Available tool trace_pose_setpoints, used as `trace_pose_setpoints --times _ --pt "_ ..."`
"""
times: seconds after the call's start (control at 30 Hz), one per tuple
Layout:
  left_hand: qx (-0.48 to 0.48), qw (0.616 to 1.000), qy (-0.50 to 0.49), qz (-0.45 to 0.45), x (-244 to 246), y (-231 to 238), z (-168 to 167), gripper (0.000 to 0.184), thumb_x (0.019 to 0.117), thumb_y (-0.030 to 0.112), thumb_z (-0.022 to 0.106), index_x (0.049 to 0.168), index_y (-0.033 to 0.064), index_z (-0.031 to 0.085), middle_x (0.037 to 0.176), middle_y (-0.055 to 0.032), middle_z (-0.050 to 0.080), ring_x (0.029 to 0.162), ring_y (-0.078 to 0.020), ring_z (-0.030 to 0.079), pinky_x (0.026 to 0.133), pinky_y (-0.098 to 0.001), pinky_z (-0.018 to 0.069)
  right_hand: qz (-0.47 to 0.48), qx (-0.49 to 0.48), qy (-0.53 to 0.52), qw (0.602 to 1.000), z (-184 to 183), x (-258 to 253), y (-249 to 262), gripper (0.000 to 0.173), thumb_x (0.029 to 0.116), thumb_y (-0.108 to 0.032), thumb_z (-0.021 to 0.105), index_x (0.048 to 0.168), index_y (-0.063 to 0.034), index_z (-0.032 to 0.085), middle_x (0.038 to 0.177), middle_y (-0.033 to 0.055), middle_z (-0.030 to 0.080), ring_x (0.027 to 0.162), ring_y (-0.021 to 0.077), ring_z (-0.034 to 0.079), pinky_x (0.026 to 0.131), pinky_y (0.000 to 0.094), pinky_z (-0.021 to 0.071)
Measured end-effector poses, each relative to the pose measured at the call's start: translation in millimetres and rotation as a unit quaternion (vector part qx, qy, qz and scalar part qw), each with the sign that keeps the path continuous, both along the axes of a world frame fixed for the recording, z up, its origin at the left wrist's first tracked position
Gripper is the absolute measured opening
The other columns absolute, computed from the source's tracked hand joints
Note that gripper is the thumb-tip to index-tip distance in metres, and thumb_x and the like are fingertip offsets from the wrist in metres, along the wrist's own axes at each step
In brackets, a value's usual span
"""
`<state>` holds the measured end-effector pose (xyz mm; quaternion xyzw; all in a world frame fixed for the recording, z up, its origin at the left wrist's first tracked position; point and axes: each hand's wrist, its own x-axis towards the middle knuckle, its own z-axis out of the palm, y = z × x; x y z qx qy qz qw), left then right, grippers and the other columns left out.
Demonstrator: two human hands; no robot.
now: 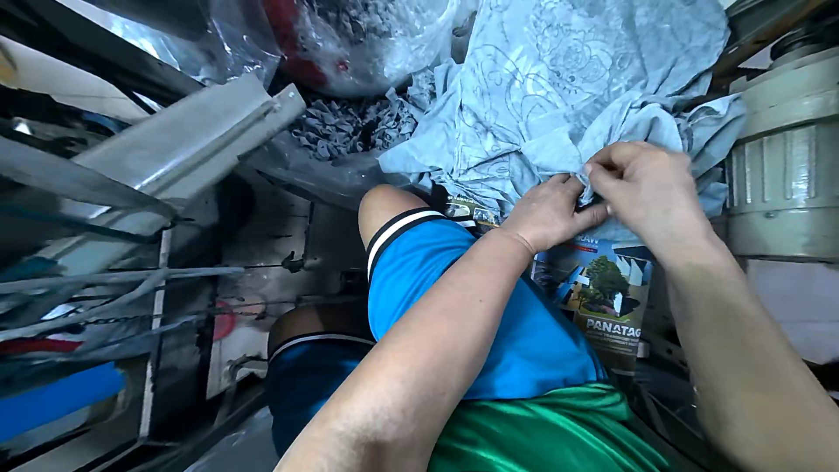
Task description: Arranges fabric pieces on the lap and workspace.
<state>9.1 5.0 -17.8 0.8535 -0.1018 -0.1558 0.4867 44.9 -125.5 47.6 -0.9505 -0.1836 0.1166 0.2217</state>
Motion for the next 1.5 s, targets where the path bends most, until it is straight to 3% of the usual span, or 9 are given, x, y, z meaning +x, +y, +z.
trace_pose_setpoints --times 0.27,0.5,0.63,0.77,1.0,1.07,1.13,1.3,1.5 --pt "-0.12 0.99 0.008 0.077 1 3 0 0.034 0.1079 0.016 0.049 0.12 -0.0095 0.068 0.114 -0.0245 0.071 0.11 -0.0309 0.067 0.102 -0.0492 0.0468 -0.18 0.252 0.139 0.941 -21 -4 -22 0.012 0.1016 -0.014 0.058 0.103 -0.0048 0.065 0.087 -0.0024 0.061 0.076 0.0001 0.061 0.076 0.0224 0.0542" --pt "-0.059 0.986 -0.082 0.136 0 -1 -9 0.022 0.099 0.01 0.056 0.095 -0.0037 0.074 0.079 -0.0139 0.07 0.072 -0.021 0.064 0.071 -0.042 0.0507 -0.179 0.263 0.089 0.944 -24 -13 -33 0.016 0.1019 -0.018 0.056 0.108 -0.0045 0.064 0.091 -0.0041 0.062 0.08 -0.0024 0.06 0.078 0.0218 0.0537" --pt "-0.136 0.956 0.053 0.256 6 9 -3 0.028 0.1045 0.013 0.05 0.117 -0.001 0.071 0.101 -0.0144 0.072 0.094 -0.0194 0.067 0.088 -0.0433 0.0512 -0.373 0.389 0.063 0.84 -22 -5 -62 0.018 0.1073 -0.018 0.043 0.12 -0.0077 0.05 0.095 -0.006 0.059 0.084 0.0023 0.063 0.078 0.0264 0.0565" --pt "-0.258 0.895 0.084 0.355 14 19 -9 0.022 0.1079 0.017 0.044 0.099 0.003 0.059 0.088 -0.0055 0.06 0.085 -0.0113 0.06 0.083 -0.0354 0.0508 -0.492 0.338 0.107 0.795 -50 -13 -91 0.025 0.1082 -0.023 0.042 0.126 -0.0065 0.051 0.094 -0.0008 0.056 0.079 0.0073 0.061 0.073 0.0298 0.0556" --pt "-0.037 0.989 -0.142 -0.013 11 -39 32 0.025 0.0982 0.007 0.061 0.118 0.0027 0.075 0.121 -0.0162 0.072 0.119 -0.0291 0.066 0.104 -0.0503 0.0484 -0.513 0.372 0.147 0.759 -69 -31 -81 0.022 0.1088 -0.022 0.045 0.127 -0.0101 0.051 0.097 -0.0014 0.057 0.081 0.0057 0.061 0.073 0.0267 0.0543" --pt "0.079 0.978 -0.075 -0.176 10 -57 36 0.04 0.1027 0.014 0.06 0.142 0.0188 0.063 0.152 -0.0113 0.054 0.148 -0.0355 0.039 0.118 -0.065 0.0262 -0.501 0.373 0.147 0.767 -72 -33 -83 0.023 0.1095 -0.022 0.043 0.128 -0.0104 0.052 0.098 -0.0032 0.06 0.081 0.003 0.062 0.072 0.0241 0.0559" --pt "0.122 0.963 -0.076 -0.228 3 -62 26 0.041 0.1 0.008 0.061 0.139 0.0221 0.066 0.147 -0.0125 0.058 0.147 -0.0395 0.04 0.118 -0.0693 0.0227 -0.5 0.366 0.137 0.773 -76 -35 -89 0.022 0.1092 -0.021 0.042 0.123 -0.0081 0.053 0.093 -0.0027 0.06 0.076 0.0036 0.061 0.069 0.0249 0.0545" --pt "0.068 0.97 -0.161 -0.168 -15 -36 14 0.038 0.0939 -0.002 0.062 0.125 0.0136 0.075 0.13 -0.0123 0.07 0.131 -0.0348 0.059 0.116 -0.0628 0.0322 -0.377 0.251 -0.044 0.89 -67 -49 -114 0.045 0.1039 -0.01 0.047 0.142 0.0111 0.038 0.133 0.0174 0.052 0.11 0.0094 0.056 0.093 0.0251 0.0493" --pt "0.08 0.983 -0.162 -0.035 -27 5 7 0.028 0.0902 -0.006 0.062 0.112 0.0026 0.077 0.116 -0.0174 0.074 0.115 -0.0336 0.069 0.107 -0.0544 0.0467 0.023 0.179 -0.238 0.954 -14 -41 -39 0.024 0.1012 -0.008 0.053 0.111 0.0092 0.067 0.13 0.0307 0.061 0.126 0.0333 0.058 0.105 0.0386 0.0484"
